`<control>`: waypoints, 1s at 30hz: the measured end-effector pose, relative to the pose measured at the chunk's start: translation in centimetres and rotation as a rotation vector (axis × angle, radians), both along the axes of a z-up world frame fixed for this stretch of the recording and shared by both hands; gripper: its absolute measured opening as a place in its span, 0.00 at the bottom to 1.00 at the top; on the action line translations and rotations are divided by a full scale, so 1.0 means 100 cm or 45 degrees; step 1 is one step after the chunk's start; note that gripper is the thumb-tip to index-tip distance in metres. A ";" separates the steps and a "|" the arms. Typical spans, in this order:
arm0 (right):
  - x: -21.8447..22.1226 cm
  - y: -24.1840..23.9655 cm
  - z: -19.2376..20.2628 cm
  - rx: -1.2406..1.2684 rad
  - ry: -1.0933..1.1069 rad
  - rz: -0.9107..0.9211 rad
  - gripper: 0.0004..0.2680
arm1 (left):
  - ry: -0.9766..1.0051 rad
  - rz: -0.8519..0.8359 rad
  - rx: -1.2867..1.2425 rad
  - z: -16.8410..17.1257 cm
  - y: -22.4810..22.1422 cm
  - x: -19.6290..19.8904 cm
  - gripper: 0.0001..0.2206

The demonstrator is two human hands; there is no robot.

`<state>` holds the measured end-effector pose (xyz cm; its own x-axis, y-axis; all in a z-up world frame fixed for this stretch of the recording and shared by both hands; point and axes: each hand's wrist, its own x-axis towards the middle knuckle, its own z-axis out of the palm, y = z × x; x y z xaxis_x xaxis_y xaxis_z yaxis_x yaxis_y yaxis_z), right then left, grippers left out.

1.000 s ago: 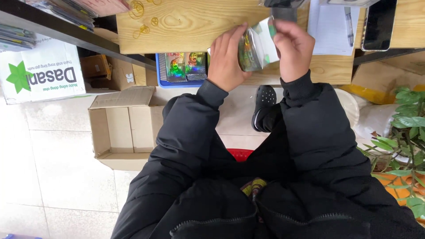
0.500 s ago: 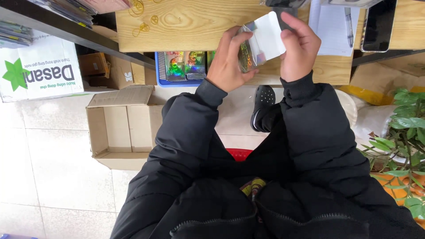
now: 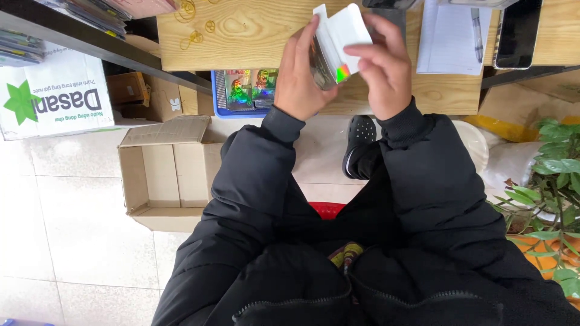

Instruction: The person cleans a mobile screen protector box using a cloth, writes in a notebook, and handles a phone screen protector.

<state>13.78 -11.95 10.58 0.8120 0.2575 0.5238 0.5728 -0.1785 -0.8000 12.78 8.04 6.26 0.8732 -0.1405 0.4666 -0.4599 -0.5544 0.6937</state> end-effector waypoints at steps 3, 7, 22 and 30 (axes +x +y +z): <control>-0.005 0.000 0.010 -0.169 -0.144 0.009 0.08 | -0.032 0.082 0.035 0.002 0.000 -0.001 0.56; -0.008 0.004 0.014 -0.147 -0.206 -0.016 0.07 | -0.071 0.121 0.079 0.001 -0.001 -0.001 0.51; -0.018 0.026 0.019 -0.318 -0.568 -0.387 0.02 | -0.098 0.351 0.025 -0.010 -0.004 0.001 0.55; -0.015 0.030 0.018 -0.372 -0.559 -0.360 0.09 | -0.129 0.540 0.514 -0.001 -0.024 -0.008 0.31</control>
<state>12.29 -8.92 12.34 0.5937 0.2466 0.7660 0.7369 -0.5491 -0.3944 12.03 5.65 6.21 0.8456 0.0272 0.5331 -0.1937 -0.9150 0.3539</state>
